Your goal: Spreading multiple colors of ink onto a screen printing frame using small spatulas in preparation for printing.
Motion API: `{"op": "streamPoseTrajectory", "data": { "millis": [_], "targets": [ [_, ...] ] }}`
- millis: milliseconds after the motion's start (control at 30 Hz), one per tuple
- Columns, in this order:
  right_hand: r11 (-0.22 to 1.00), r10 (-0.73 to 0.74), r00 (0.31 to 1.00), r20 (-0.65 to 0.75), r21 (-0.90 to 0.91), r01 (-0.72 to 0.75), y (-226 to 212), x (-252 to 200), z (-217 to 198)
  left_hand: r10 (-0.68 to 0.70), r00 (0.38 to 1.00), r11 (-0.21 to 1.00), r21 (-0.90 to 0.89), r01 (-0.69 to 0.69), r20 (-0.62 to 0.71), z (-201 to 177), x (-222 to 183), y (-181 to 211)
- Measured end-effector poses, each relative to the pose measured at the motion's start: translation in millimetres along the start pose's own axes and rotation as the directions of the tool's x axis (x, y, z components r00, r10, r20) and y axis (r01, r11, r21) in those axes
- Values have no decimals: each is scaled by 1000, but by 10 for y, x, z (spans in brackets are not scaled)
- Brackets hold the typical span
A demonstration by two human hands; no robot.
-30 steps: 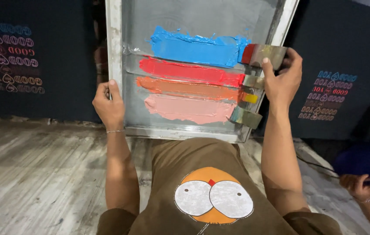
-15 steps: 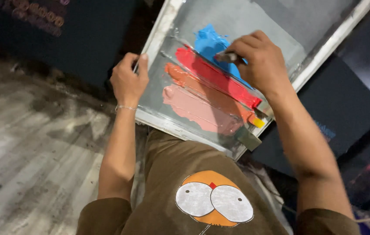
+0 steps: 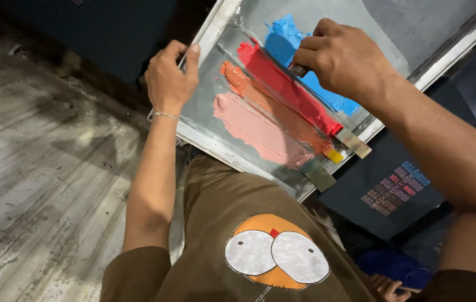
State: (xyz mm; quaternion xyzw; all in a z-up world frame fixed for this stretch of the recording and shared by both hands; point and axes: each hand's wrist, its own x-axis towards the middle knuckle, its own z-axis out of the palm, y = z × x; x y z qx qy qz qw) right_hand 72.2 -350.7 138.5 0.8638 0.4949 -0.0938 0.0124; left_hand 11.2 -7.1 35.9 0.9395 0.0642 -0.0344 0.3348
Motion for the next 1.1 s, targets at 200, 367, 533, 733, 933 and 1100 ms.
{"op": "streamPoseTrajectory", "data": {
  "millis": [200,367,533,733,933,1100],
  "targets": [
    [998,26,990,141,46,-33,-35,-309,66,38,999,999,6,-38,-23,34,-3,-11],
    [993,38,978,203,99,-59,-47,-636,124,27,999,1000,11,-27,-25,25,-25,10],
    [975,134,947,293,130,-178,-138,-989,98,-13,1000,1000,6,13,-1,7,-45,56],
    [944,229,967,108,217,-248,-176,-1356,218,4,1000,999,-47,-3,7,49,-40,-27],
    [655,717,695,-53,391,-646,-299,-2024,512,18,985,998,-58,-8,171,-139,-153,-56],
    [248,966,231,-118,682,-688,-697,-2500,1275,-43,975,999,6,43,219,-243,-257,31]
  ]
}}
